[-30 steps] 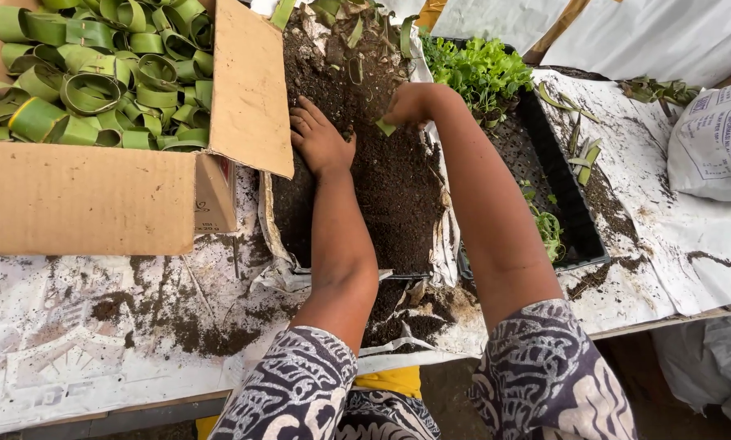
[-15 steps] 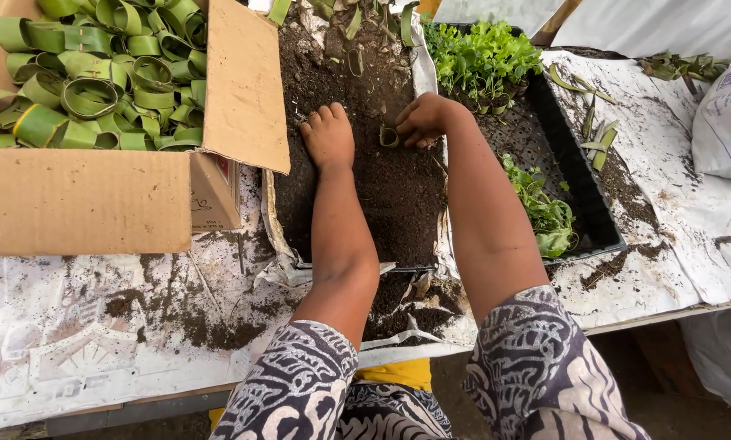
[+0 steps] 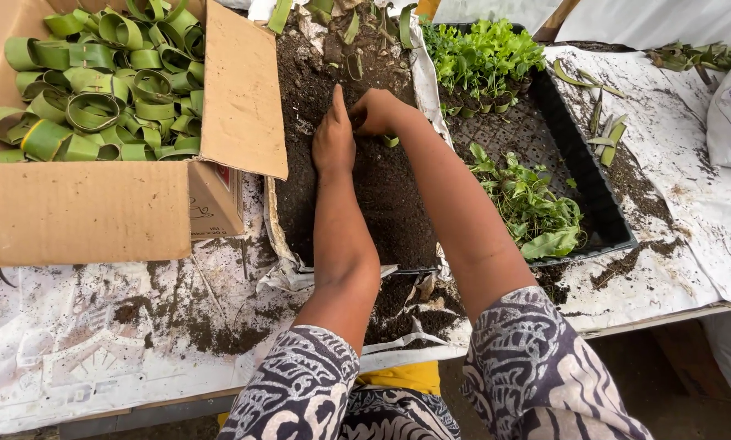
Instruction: A person is wrapping small seedlings into green leaf-like rings filled with soil on a nursery workbench.
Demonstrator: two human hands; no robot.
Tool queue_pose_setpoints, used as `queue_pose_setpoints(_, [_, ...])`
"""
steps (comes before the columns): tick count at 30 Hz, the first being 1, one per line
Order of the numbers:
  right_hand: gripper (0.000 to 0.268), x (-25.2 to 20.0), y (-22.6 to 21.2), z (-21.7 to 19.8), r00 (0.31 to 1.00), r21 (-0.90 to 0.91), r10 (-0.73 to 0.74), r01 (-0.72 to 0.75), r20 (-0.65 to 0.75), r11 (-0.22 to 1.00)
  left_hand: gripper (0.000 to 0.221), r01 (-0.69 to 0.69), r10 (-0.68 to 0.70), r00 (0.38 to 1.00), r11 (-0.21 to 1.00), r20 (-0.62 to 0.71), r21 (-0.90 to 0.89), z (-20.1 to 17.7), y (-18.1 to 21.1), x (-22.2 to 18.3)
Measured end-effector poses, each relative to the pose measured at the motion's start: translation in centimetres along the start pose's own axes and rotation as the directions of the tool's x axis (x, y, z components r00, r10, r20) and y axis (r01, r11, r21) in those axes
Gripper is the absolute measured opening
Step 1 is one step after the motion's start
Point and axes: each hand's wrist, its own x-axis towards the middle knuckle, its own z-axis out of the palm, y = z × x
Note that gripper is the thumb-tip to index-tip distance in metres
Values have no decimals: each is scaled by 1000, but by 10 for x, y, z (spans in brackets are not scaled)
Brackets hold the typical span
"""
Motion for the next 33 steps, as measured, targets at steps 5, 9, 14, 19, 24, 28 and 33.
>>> queue_pose_setpoints(5, [27, 59, 67, 30, 997, -200, -47, 35, -56, 979, 66, -32, 86, 982, 952, -168, 303, 41, -18, 12])
queue_pose_setpoints(9, [21, 49, 70, 29, 991, -225, -104, 83, -80, 971, 57, 49, 2, 988, 941, -152, 334, 35, -11, 11])
queue_pose_setpoints(14, [19, 60, 74, 34, 992, -188, -63, 42, -105, 981, 43, 90, -44, 984, 958, -172, 272, 32, -9, 9])
queue_pose_setpoints(19, [24, 67, 73, 32, 996, -189, -38, 22, -84, 982, 39, 76, -15, 975, 960, -223, 269, 40, -10, 11])
queue_pose_setpoints(24, [31, 38, 53, 5, 987, 0, 161, -161, 26, 987, 22, 81, 19, 931, 963, -363, 258, 66, -19, 15])
queue_pose_setpoints(28, [44, 37, 75, -11, 960, 233, 261, -278, 98, 932, 31, 83, 18, 934, 960, -357, 266, 53, -16, 13])
queue_pose_setpoints(33, [53, 17, 52, -44, 774, 776, 443, 96, -451, 623, 45, 49, -35, 998, 964, -60, 262, 43, -11, 16])
